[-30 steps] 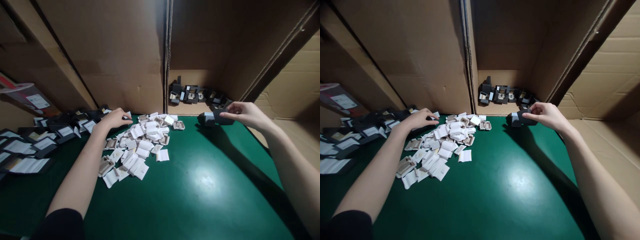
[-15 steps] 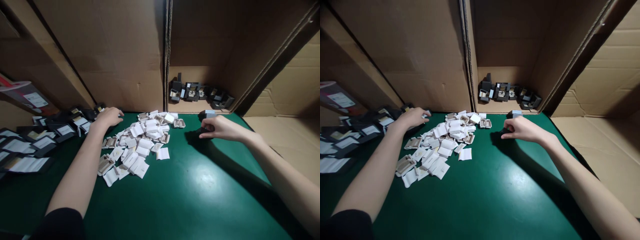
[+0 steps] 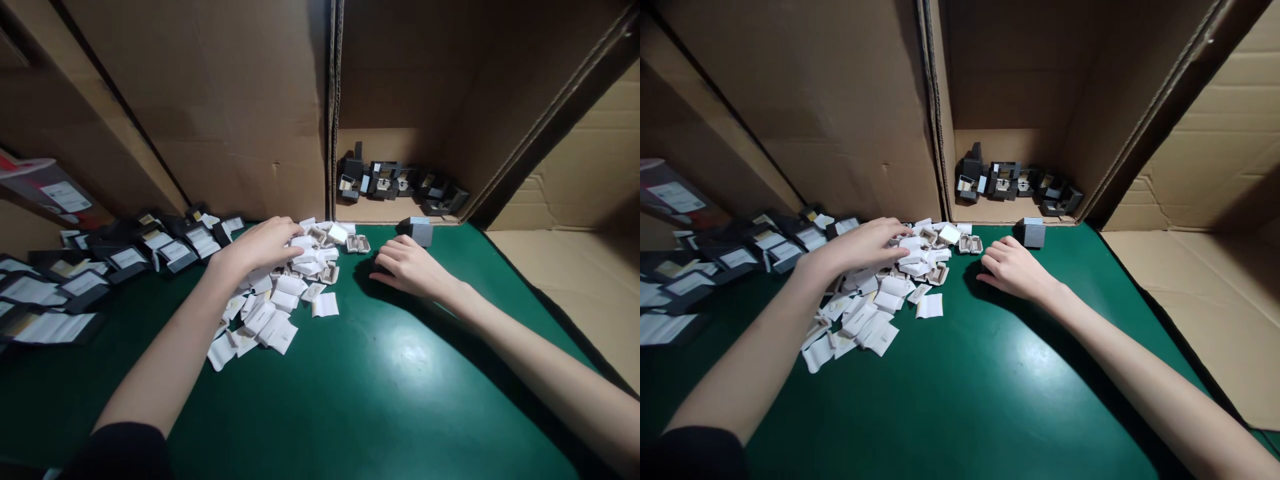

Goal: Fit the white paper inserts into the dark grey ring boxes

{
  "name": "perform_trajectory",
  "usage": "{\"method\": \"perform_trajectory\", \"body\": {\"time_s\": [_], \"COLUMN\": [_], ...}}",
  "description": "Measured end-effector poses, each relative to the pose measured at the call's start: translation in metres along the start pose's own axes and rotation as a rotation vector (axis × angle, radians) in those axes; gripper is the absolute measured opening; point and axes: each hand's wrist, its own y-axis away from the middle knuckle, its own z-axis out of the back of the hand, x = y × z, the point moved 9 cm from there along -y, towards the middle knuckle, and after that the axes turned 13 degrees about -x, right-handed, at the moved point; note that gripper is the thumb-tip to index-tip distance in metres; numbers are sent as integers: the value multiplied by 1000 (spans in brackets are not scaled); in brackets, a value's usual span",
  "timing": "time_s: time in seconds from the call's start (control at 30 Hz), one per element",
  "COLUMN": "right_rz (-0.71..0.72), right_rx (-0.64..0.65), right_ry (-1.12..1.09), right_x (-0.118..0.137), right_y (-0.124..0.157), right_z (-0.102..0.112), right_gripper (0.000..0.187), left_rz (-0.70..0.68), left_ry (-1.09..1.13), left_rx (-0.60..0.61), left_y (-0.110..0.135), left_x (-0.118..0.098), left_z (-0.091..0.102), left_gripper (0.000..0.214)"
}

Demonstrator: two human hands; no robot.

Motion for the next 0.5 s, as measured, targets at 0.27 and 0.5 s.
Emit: {"method": "perform_trajectory", "body": {"time_s": [0.27, 0.5], "right_rz": [133, 134], "right_rx": [-167, -312], "right_ry": [-140, -180], "right_x": [24, 31], "right_y": [7, 9], "right_z": [2, 13], "right_gripper": [11, 9], "left_rz": [-9, -96], "left_ry": [-27, -150], "left_rx": [10, -161], "left_y": [0, -2], "left_x": [-1, -23], "left_z": [0, 15], "left_gripper": [41, 37]}}
